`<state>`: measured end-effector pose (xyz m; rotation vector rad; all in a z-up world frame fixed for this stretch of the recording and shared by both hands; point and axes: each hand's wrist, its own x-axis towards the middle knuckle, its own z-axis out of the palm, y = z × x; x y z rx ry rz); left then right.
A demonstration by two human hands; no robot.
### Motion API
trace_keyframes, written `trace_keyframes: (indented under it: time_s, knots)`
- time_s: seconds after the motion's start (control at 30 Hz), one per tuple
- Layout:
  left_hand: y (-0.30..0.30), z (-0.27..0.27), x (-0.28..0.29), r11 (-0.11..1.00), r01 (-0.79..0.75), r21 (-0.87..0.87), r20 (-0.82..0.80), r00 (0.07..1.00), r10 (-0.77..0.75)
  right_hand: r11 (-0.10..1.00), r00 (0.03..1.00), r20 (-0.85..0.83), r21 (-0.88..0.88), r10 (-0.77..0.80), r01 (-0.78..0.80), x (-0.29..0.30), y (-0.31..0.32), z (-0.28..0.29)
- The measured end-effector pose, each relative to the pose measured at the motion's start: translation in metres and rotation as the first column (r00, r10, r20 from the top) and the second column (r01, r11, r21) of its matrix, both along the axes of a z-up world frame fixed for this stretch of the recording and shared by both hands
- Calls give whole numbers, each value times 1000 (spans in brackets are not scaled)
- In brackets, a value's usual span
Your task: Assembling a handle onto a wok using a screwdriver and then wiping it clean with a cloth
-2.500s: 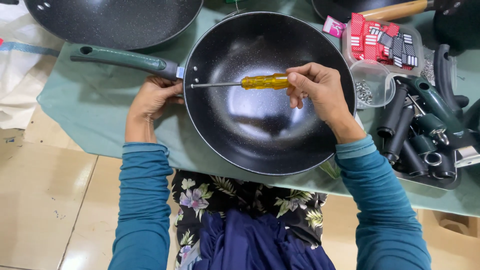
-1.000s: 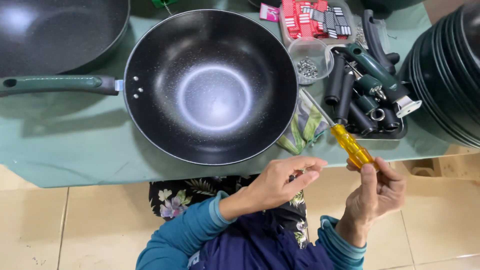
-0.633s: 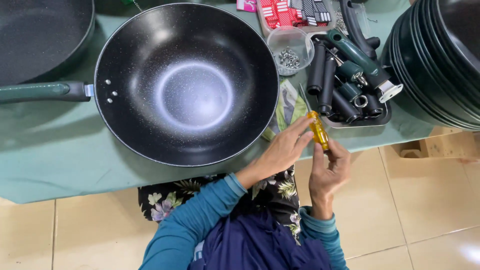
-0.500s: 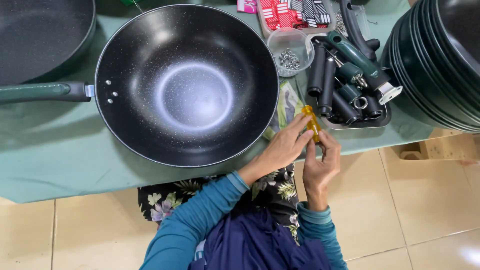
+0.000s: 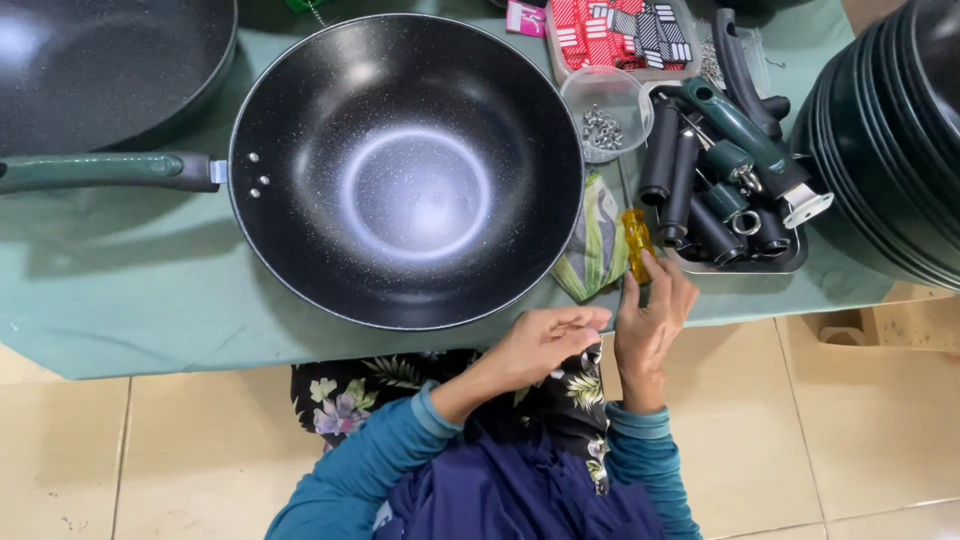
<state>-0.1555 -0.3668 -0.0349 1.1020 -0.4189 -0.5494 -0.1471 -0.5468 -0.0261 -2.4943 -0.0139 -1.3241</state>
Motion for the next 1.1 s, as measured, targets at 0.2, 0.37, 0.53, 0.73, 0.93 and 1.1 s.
trace_keyframes:
  time_s: [0.2, 0.37, 0.53, 0.73, 0.93, 1.1]
  knots:
    - [82, 15, -29, 980, -104, -167, -261, 964, 58, 981, 987, 11, -112, -157, 158, -3, 12, 11]
    - [139, 33, -42, 945, -269, -189, -369, 911, 185, 978, 994, -29, 185, 104, -97, 16, 42, 62]
    - [161, 29, -37, 883, -422, -207, -423, 852, 308, 851, 905, -176, 446, 388, -278, 80, 54, 85]
    - [168, 36, -22, 831, -519, -199, -467, 796, 385, 831, 792, -410, 517, 451, -206, 144, 46, 74]
    - [168, 50, -29, 824, -535, -187, -502, 773, 387, 819, 775, -400, 517, 488, -249, 124, 56, 88]
    - [171, 42, -39, 813, -567, -134, -489, 751, 443, 794, 776, -362, 541, 517, -277, 103, 57, 89]
